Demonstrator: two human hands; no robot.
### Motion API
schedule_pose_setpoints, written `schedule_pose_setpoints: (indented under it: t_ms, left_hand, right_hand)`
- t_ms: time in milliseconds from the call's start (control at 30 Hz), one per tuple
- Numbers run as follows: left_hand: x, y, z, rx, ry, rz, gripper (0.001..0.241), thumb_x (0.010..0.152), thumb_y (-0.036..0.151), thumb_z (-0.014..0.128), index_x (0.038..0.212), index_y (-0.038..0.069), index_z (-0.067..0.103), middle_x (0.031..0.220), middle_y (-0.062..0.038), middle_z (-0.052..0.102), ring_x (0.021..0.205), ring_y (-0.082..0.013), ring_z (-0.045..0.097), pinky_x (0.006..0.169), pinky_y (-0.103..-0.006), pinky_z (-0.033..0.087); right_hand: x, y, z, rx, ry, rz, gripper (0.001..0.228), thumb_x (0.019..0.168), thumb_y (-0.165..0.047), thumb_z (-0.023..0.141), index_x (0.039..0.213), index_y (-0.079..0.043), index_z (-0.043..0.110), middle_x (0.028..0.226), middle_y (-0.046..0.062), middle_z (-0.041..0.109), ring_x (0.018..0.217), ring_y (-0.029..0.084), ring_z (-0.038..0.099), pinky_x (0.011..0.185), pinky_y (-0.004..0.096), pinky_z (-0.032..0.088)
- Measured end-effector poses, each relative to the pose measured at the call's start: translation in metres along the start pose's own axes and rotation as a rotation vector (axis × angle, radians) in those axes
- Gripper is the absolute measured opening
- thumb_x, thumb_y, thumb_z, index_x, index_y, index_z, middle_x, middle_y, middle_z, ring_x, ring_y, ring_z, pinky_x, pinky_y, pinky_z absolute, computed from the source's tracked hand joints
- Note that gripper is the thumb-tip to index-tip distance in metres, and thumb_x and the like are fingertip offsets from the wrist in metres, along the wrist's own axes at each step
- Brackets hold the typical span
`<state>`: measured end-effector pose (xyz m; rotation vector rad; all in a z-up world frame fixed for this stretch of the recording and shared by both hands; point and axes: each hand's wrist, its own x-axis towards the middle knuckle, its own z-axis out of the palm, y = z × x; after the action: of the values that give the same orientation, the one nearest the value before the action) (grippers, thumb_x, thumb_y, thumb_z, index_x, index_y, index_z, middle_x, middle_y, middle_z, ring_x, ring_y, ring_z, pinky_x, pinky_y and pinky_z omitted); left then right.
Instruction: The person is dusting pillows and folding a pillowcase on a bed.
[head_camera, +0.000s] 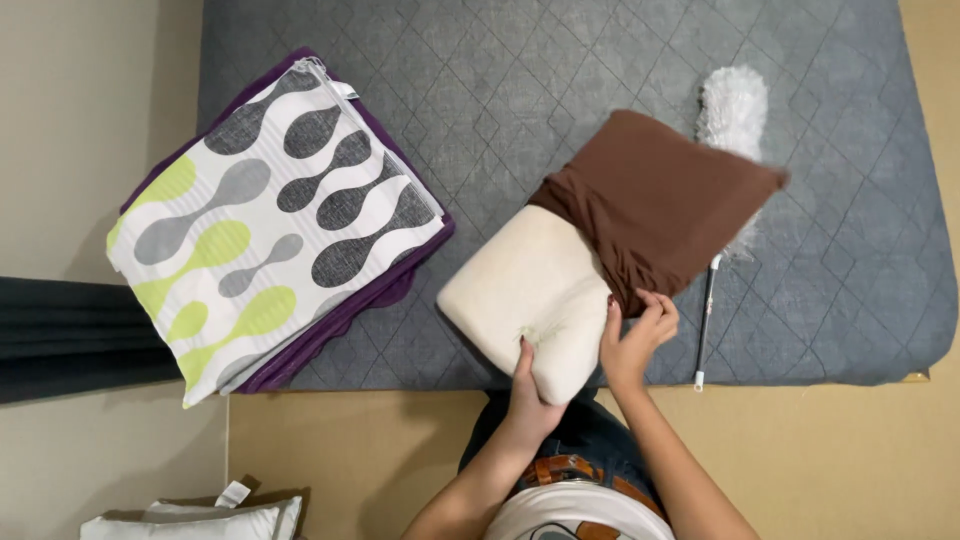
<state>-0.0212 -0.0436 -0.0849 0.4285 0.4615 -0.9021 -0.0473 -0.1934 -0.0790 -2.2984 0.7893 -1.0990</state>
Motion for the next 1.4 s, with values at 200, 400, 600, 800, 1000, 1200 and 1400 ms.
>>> schedule_pose_setpoints:
  t_ms: [200, 400, 600, 800, 1000, 1200, 1400]
  left_hand:
    - [0.006, -0.006, 0.003, -0.008, 0.211, -0.097, 0.065, 0.1, 0.056, 0.046, 0.147, 0.012, 0.051, 0.145, -0.013, 0.057, 0.132, -0.0293, 0.057, 0.11, -0.0438, 0.047]
    - [0.01, -0.017, 0.001, -0.005, 0.343, -0.17, 0.066, 0.095, 0.055, 0.055, 0.143, 0.009, 0.055, 0.138, -0.012, 0.063, 0.127, -0.03, 0.059, 0.104, -0.0443, 0.049]
    - [-0.006, -0.023, 0.02, 0.108, 0.299, -0.193, 0.056, 0.09, 0.033, 0.07, 0.14, 0.01, 0.057, 0.135, -0.01, 0.065, 0.121, -0.0268, 0.063, 0.102, -0.0414, 0.052]
    - [-0.092, 0.035, 0.063, 0.328, 0.343, -0.332, 0.062, 0.084, 0.029, 0.075, 0.14, 0.009, 0.059, 0.131, -0.013, 0.068, 0.122, -0.027, 0.063, 0.098, -0.0412, 0.053]
    - [-0.096, 0.108, -0.014, 0.942, 0.317, -0.285, 0.077, 0.077, 0.039, 0.08, 0.143, 0.011, 0.052, 0.135, -0.012, 0.069, 0.127, -0.0267, 0.065, 0.105, -0.0414, 0.054]
    - [-0.066, 0.162, -0.081, 1.721, 0.37, -0.166, 0.063, 0.088, 0.048, 0.071, 0.137, 0.009, 0.065, 0.13, -0.013, 0.075, 0.119, -0.0238, 0.069, 0.103, -0.0361, 0.052]
    - [-0.01, 0.158, -0.005, 2.255, 0.491, -0.036, 0.043, 0.098, 0.046, 0.062, 0.112, 0.007, 0.069, 0.112, -0.015, 0.072, 0.104, -0.0313, 0.069, 0.089, -0.0438, 0.054]
  right_hand:
    - [-0.057, 0.06, 0.015, -0.012, -0.171, 0.282, 0.043, 0.096, -0.015, 0.072, 0.13, 0.003, 0.055, 0.118, 0.024, 0.056, 0.115, 0.041, 0.051, 0.103, 0.048, 0.039]
    - [-0.046, 0.062, 0.019, -0.094, -0.13, 0.456, 0.036, 0.088, -0.01, 0.073, 0.118, -0.001, 0.057, 0.11, 0.02, 0.059, 0.11, 0.04, 0.053, 0.101, 0.05, 0.041]
    - [-0.04, 0.111, 0.018, -0.134, -0.144, 0.571, 0.048, 0.071, -0.005, 0.072, 0.113, -0.001, 0.051, 0.109, 0.024, 0.055, 0.11, 0.045, 0.051, 0.097, 0.051, 0.042]
    - [0.006, 0.198, -0.009, -0.17, 0.152, 0.482, 0.034, 0.078, -0.003, 0.081, 0.101, -0.003, 0.055, 0.101, 0.019, 0.057, 0.098, 0.04, 0.056, 0.087, 0.046, 0.045]
    - [0.013, 0.275, 0.012, -0.017, 0.028, 0.613, 0.012, 0.08, -0.002, 0.063, 0.092, -0.005, 0.061, 0.086, 0.013, 0.067, 0.083, 0.027, 0.065, 0.08, 0.04, 0.053]
    - [-0.106, 0.234, 0.03, -0.086, -0.275, 0.55, 0.035, 0.073, -0.008, 0.068, 0.103, -0.003, 0.049, 0.094, 0.026, 0.065, 0.089, 0.044, 0.064, 0.082, 0.046, 0.052]
    - [-0.191, 0.256, 0.041, -0.118, -0.48, 0.78, 0.055, 0.086, -0.015, 0.065, 0.133, 0.0, 0.039, 0.113, 0.035, 0.064, 0.11, 0.054, 0.06, 0.093, 0.053, 0.048]
